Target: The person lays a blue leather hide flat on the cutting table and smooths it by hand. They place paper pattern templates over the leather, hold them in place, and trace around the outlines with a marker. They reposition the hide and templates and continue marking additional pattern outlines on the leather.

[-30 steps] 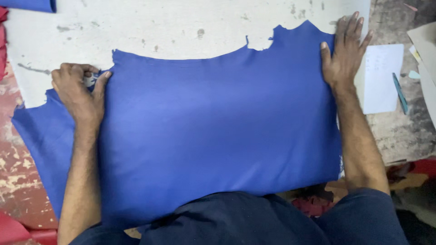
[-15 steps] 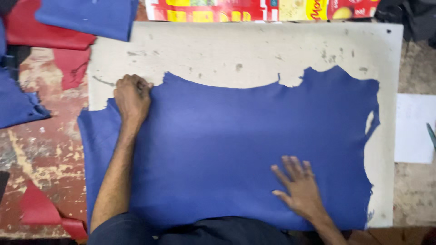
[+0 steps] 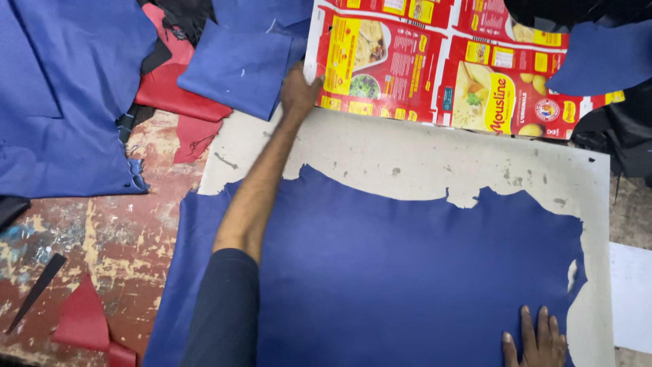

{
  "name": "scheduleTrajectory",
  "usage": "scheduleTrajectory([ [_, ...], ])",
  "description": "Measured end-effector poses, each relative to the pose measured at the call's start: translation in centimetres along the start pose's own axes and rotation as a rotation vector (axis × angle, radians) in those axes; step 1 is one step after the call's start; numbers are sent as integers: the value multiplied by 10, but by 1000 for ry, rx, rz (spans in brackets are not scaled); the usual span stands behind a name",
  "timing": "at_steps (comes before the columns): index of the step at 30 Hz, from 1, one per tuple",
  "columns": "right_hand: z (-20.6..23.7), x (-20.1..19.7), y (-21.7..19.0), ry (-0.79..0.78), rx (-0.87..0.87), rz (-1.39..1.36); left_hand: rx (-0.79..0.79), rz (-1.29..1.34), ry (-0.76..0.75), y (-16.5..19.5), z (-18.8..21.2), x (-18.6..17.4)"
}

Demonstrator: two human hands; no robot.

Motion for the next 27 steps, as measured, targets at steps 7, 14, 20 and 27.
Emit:
scheduleTrajectory([
  [7,-10,4,4,-9,-20,107,-84,376,55,78,20,110],
  [14,-6,11,6,178,-28,134,-35,-409,181,32,-77,27],
  [20,-7,21,21,170,-24,176,679,-305,-82,6,-115,46],
  [27,-8,21,20,117,-27,202,456,-316,61,-1,-159,39],
])
Point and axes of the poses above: each hand's wrist, its own z-axis away from the middle knuckle, its own x-axis out of the palm, y = z × x, the point moved 4 cm from there along -z, towards the middle knuckle, and after that the axes turned 4 degrees about z, right-handed, at the moved point
